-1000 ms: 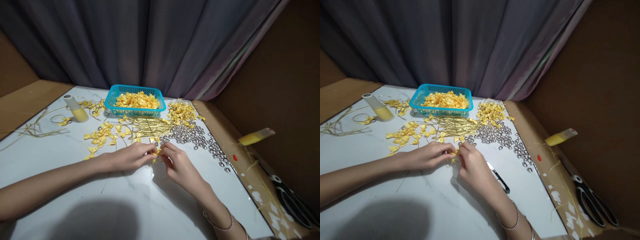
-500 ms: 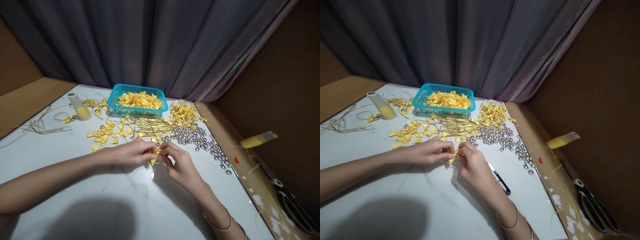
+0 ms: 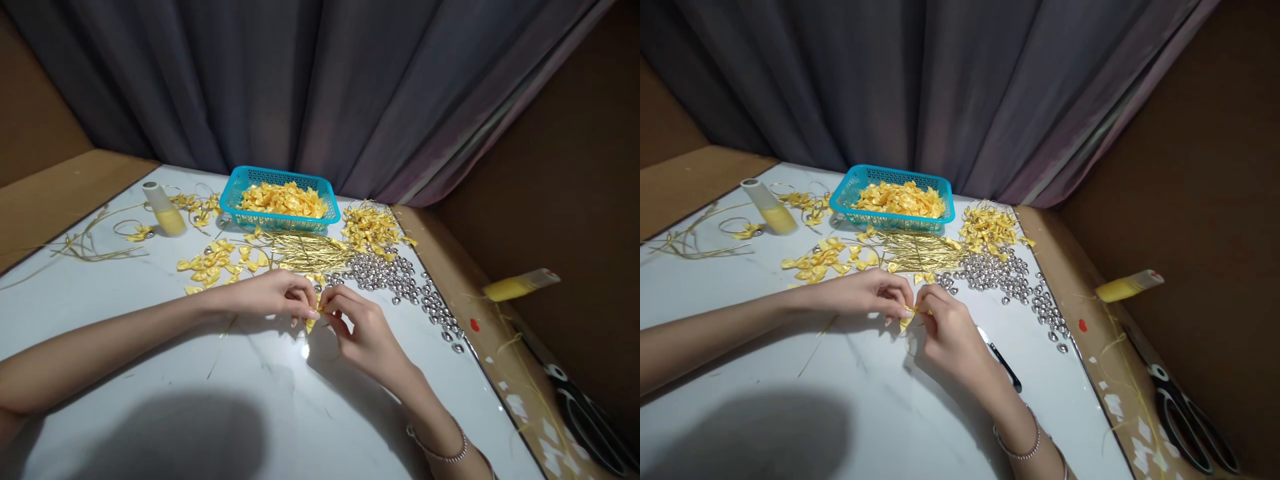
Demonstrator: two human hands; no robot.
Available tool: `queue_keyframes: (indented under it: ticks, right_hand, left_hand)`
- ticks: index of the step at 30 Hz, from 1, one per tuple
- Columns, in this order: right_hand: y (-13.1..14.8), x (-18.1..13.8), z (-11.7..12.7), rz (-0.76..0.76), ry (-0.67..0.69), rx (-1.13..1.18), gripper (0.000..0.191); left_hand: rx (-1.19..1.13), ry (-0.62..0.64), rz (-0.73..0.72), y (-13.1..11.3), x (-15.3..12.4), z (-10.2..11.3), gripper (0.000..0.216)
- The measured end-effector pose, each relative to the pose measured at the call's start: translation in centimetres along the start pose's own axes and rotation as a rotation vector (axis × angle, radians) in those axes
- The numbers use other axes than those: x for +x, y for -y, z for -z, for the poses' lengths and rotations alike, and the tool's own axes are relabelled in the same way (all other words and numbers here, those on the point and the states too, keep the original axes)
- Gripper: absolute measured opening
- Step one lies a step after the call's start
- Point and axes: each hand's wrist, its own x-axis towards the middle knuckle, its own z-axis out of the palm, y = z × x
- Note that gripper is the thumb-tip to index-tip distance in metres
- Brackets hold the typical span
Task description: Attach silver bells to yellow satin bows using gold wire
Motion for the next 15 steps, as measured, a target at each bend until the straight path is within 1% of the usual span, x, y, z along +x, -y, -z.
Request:
queue_keyframes:
  ticks: [4, 8, 10, 12, 15]
  right_hand:
    - [-0.13, 0.04, 0.23, 0.004, 0.0, 0.004, 0.026]
    - [-0.18, -0.01, 0.32, 0.004, -0.025, 0.01, 0.026]
    - [-0.24, -0.01, 0.31, 0.005, -0.043, 0.01, 0.026]
    - [-0.38, 0.02, 0.28, 0.0, -0.062, 0.012, 0.025]
    - [-0.69, 0.12, 0.08, -0.015, -0.063, 0.025, 0.024]
  left_hand:
    - [-0.028, -0.01, -0.026, 0.0, 0.04, 0.1, 0.02]
    - [0.035, -0.062, 0.025, -0.51, -0.01, -0.05, 0.023]
    - [0.055, -0.046, 0.045, -0.75, -0.09, -0.21, 0.03]
    - [0.064, 0.0, 0.046, -0.79, -0.21, -0.41, 0.035]
    - [0.067, 0.031, 0.035, -0.33, -0.3, -0.78, 0.027]
